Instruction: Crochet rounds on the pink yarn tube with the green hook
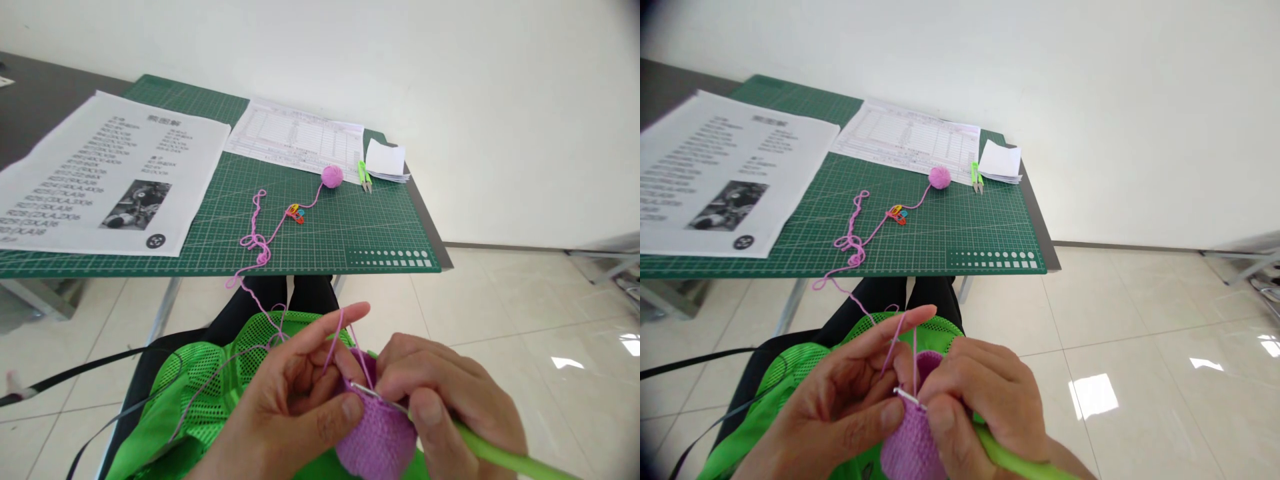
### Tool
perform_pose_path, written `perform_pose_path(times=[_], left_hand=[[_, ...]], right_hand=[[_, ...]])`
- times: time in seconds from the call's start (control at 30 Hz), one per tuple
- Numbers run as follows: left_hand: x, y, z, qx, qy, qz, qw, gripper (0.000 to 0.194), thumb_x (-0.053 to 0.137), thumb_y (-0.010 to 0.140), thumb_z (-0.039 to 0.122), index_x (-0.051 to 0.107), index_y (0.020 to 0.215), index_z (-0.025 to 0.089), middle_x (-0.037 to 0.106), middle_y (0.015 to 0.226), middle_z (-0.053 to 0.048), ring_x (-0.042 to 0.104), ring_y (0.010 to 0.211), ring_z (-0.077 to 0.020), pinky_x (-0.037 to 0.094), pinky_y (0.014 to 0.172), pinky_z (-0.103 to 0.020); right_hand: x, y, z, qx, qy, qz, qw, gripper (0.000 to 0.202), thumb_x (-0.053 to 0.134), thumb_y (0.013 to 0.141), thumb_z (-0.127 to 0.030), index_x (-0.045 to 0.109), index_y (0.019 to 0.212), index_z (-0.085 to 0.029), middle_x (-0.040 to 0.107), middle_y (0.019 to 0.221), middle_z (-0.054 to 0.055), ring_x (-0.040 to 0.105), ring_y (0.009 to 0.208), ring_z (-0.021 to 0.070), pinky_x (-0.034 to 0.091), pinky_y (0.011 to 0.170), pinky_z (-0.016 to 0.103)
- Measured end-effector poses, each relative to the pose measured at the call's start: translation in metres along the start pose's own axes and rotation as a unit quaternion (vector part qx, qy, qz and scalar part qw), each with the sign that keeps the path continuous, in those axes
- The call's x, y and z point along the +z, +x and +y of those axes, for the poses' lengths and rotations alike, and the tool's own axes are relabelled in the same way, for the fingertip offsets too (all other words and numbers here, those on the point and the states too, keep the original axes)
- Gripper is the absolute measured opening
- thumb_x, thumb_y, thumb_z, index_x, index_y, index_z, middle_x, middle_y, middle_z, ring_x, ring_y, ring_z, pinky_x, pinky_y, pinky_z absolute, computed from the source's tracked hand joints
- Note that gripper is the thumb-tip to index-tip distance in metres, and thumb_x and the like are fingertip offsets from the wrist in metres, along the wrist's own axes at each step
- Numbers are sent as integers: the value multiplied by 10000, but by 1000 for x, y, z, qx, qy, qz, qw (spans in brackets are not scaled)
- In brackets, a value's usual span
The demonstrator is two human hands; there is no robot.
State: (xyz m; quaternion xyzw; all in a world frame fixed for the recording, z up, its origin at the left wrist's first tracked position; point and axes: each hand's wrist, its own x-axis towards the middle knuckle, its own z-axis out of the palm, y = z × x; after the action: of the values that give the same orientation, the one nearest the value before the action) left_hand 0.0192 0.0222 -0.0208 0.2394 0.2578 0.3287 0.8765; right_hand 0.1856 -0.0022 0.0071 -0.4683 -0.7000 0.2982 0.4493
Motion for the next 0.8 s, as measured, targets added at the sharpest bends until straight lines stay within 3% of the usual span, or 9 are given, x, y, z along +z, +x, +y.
perform_pose_path(times=[0.1,0.23,0.4,0.63,0.8], left_hand=[[1,-1,0,-5,4,0,1000,504,786,795,251,653,1264,378,615,790,24,427,653,-89,337,615,-197],[4,-2,0,-14,7,0,1000,482,787,792,266,666,1245,376,601,778,23,391,640,-96,289,581,-218],[8,-4,1,-18,25,5,1000,480,781,792,290,664,1248,386,600,778,22,371,626,-99,280,581,-236],[16,-8,-4,16,45,61,997,470,792,772,268,691,1212,397,634,745,30,455,644,-86,376,618,-168],[15,-7,-13,83,138,97,982,482,696,829,199,662,1229,465,619,740,32,513,617,-93,437,561,-144]], right_hand=[[-6,2,0,5,44,-34,998,328,443,987,-332,610,763,-160,558,580,-6,527,506,89,405,460,219],[-22,10,-4,-18,3,-131,991,335,412,1002,-280,629,785,-146,602,587,8,591,534,102,469,498,226],[-36,18,-13,-58,-52,-192,978,315,392,1012,-236,640,840,-143,661,632,15,638,574,100,536,549,222],[-35,15,-19,-101,-194,-195,956,293,404,1000,-188,650,842,-175,639,606,-23,627,567,96,556,573,230],[-26,9,-19,-166,-319,-138,923,404,363,1015,-215,543,653,-204,583,551,-48,554,494,92,511,540,250]])
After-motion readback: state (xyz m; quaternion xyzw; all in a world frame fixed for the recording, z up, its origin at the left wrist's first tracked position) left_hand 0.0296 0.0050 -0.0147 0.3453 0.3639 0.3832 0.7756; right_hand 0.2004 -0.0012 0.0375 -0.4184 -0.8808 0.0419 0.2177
